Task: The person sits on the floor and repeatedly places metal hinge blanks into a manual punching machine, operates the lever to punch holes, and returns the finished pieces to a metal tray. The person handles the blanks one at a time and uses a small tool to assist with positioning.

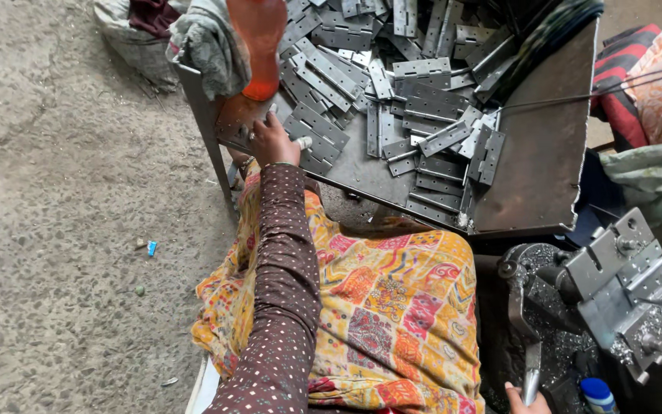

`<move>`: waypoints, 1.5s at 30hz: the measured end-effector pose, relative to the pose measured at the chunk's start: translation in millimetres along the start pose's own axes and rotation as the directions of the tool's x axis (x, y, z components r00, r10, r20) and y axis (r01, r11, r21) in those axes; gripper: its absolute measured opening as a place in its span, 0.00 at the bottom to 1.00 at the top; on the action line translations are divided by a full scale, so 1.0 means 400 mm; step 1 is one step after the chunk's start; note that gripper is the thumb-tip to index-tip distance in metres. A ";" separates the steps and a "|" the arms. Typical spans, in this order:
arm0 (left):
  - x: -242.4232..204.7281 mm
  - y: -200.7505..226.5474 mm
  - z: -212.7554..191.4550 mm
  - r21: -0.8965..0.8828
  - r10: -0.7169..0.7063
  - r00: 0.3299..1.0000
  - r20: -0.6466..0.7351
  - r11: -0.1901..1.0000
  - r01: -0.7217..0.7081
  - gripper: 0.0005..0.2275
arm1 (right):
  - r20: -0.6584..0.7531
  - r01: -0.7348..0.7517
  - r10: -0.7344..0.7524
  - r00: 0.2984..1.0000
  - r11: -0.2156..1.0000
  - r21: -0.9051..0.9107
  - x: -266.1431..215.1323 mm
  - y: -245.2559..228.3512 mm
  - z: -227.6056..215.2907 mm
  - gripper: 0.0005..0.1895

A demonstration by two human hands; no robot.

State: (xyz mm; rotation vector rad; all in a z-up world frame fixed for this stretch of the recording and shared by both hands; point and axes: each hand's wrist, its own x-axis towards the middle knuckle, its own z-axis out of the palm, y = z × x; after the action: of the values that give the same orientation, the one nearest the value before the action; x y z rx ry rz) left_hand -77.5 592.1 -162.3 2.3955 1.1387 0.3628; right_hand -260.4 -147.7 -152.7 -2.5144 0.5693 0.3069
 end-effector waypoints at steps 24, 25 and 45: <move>-0.244 0.164 0.231 -0.334 0.583 0.813 0.021 0.770 -0.543 0.15 | -0.049 -0.212 0.211 0.976 0.977 -0.014 -0.160 -0.138 -0.029 0.22; -0.238 0.160 0.233 -0.341 0.642 0.759 -0.105 0.694 -0.634 0.17 | -0.029 -0.239 0.239 0.971 0.971 0.013 -0.165 -0.144 -0.032 0.22; -0.440 0.360 0.012 -0.268 0.740 0.673 0.013 0.651 -0.710 0.11 | -0.023 -0.263 0.262 0.965 0.961 -0.082 -0.163 -0.164 -0.035 0.24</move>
State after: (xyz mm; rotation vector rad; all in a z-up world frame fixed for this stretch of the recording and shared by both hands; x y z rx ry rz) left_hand -90.1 373.7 -99.9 2.4985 -0.0081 0.5580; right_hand -287.1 -83.6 -90.0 -2.5221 0.9158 0.4222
